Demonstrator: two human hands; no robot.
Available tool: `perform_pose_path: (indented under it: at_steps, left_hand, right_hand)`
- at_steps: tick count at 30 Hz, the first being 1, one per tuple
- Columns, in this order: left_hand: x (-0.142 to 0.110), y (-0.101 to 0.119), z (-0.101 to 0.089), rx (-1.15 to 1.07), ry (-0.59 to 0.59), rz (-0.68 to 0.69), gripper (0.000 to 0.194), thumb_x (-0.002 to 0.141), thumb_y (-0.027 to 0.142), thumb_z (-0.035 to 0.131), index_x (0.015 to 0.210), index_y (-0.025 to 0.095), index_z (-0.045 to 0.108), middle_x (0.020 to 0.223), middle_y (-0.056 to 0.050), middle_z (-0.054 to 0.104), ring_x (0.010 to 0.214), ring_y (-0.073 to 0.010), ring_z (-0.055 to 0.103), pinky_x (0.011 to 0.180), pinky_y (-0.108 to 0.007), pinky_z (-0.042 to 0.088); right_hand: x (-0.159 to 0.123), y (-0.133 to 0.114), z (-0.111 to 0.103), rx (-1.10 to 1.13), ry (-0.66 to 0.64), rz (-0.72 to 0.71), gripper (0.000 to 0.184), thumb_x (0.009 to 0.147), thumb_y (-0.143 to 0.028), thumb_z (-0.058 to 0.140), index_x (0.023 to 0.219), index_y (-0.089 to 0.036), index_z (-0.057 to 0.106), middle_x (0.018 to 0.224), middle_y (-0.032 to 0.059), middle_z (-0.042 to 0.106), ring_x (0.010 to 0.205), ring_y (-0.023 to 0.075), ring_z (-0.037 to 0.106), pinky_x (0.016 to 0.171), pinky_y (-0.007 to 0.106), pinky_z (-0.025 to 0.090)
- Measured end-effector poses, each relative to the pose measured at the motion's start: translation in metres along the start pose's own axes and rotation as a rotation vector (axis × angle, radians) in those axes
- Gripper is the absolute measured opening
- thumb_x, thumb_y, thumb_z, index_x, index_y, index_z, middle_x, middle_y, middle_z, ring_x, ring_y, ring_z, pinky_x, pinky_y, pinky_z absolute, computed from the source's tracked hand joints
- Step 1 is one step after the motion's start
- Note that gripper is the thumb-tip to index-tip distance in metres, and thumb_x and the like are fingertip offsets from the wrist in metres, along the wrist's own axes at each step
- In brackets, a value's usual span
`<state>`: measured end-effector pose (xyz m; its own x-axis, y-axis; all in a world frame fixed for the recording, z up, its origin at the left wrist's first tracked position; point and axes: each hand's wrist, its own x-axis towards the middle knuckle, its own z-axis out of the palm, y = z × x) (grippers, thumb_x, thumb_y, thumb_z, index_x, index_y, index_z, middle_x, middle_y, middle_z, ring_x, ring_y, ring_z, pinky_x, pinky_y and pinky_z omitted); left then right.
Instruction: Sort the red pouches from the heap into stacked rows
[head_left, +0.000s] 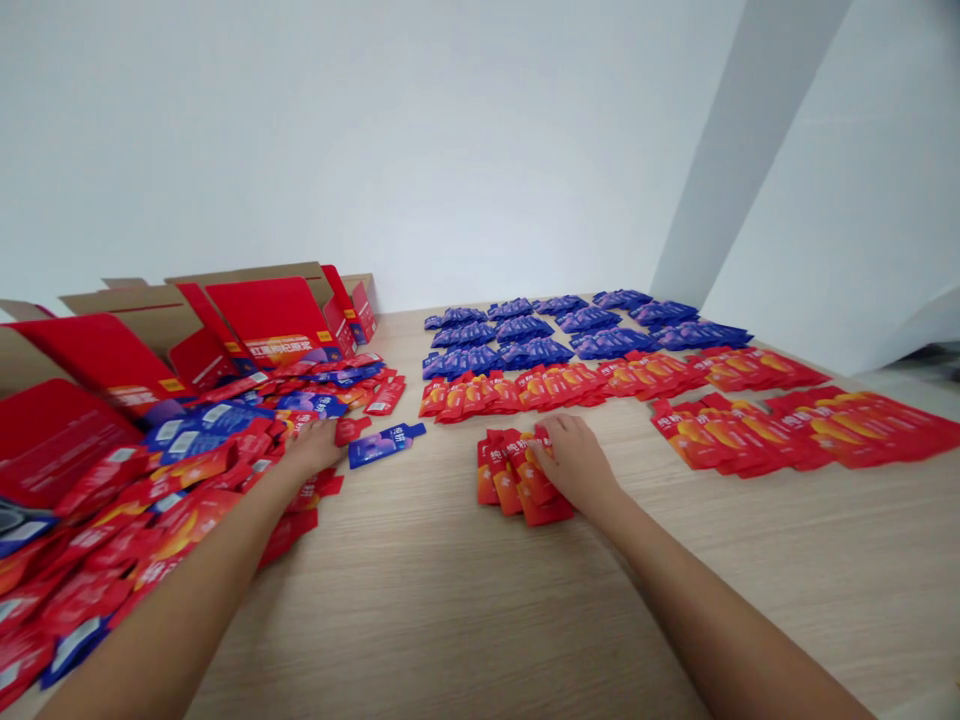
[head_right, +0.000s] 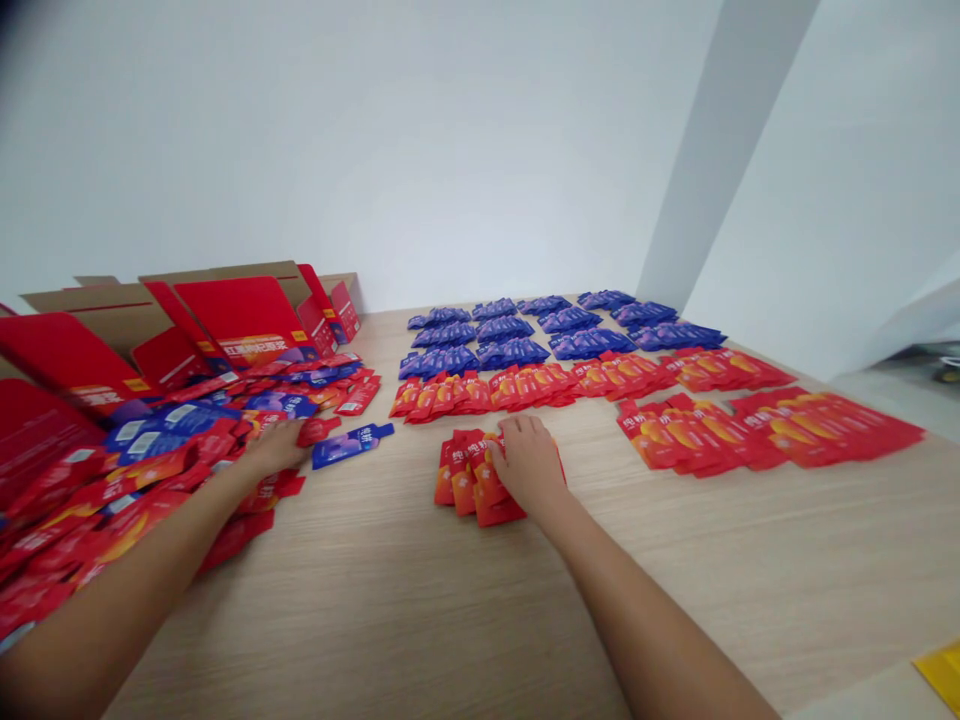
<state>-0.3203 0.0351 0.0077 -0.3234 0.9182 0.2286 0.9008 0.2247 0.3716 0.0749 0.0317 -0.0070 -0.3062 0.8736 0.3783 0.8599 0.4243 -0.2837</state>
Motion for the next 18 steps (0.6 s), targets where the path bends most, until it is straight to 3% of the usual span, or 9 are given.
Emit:
perform_pose_path:
  at_steps: [5, 11, 13, 15, 16, 18]
  left_hand:
    - [-0.015, -0.006, -0.002, 0.330, -0.105, 0.065, 0.033, 0.077, 0.019, 0.048, 0.107, 0.014, 0.059, 0.126, -0.020, 0.056, 0.122, -0.0383, 0.042, 0.098, -0.060, 0.028]
    - [-0.019, 0.008, -0.029, 0.213, 0.082, 0.030, 0.033, 0.087, 0.021, 0.033, 0.108, 0.011, 0.056, 0.114, -0.014, 0.062, 0.111, -0.0312, 0.053, 0.092, -0.043, 0.041]
    - [-0.023, 0.028, -0.036, 0.028, 0.137, 0.001, 0.036, 0.090, 0.031, 0.032, 0.110, 0.013, 0.055, 0.109, -0.012, 0.064, 0.102, -0.0282, 0.059, 0.085, -0.039, 0.046]
    - [-0.036, 0.059, -0.035, -0.359, 0.105, -0.034, 0.036, 0.086, 0.041, 0.041, 0.106, 0.016, 0.057, 0.097, -0.009, 0.068, 0.089, -0.0260, 0.064, 0.078, -0.036, 0.049]
    - [-0.047, 0.077, -0.031, -0.571, 0.034, -0.035, 0.034, 0.083, 0.044, 0.048, 0.101, 0.017, 0.059, 0.091, -0.008, 0.070, 0.084, -0.0252, 0.065, 0.074, -0.035, 0.051]
    - [-0.074, 0.115, -0.018, -0.928, -0.279, -0.062, 0.036, 0.076, 0.048, 0.059, 0.096, 0.019, 0.061, 0.078, -0.007, 0.071, 0.073, -0.0249, 0.067, 0.067, -0.035, 0.052]
  right_hand:
    - [0.000, 0.000, 0.006, 0.209, 0.170, -0.044, 0.024, 0.086, -0.024, 0.047, 0.104, -0.015, 0.061, 0.109, 0.0143, 0.062, 0.106, 0.0269, 0.051, 0.093, 0.042, 0.040]
    - [0.004, 0.001, -0.001, 0.622, 0.394, 0.150, 0.027, 0.086, -0.031, 0.044, 0.105, -0.014, 0.056, 0.107, 0.0138, 0.062, 0.101, 0.0237, 0.056, 0.090, 0.041, 0.043]
    - [0.003, -0.003, -0.003, 0.753, 0.389, 0.200, 0.028, 0.087, -0.035, 0.044, 0.104, -0.016, 0.055, 0.108, 0.0126, 0.062, 0.097, 0.0223, 0.058, 0.086, 0.040, 0.046]
    - [-0.001, -0.012, -0.003, 0.840, 0.310, 0.179, 0.028, 0.087, -0.038, 0.045, 0.104, -0.018, 0.055, 0.107, 0.0107, 0.063, 0.096, 0.0212, 0.059, 0.085, 0.038, 0.046]
    - [-0.003, -0.019, -0.002, 0.882, 0.254, 0.154, 0.027, 0.087, -0.040, 0.045, 0.103, -0.019, 0.055, 0.106, 0.0097, 0.064, 0.096, 0.0208, 0.059, 0.084, 0.037, 0.047]
    - [-0.011, -0.034, 0.000, 0.995, 0.132, 0.107, 0.027, 0.086, -0.042, 0.047, 0.101, -0.021, 0.056, 0.102, 0.0075, 0.065, 0.093, 0.0198, 0.060, 0.081, 0.035, 0.048]
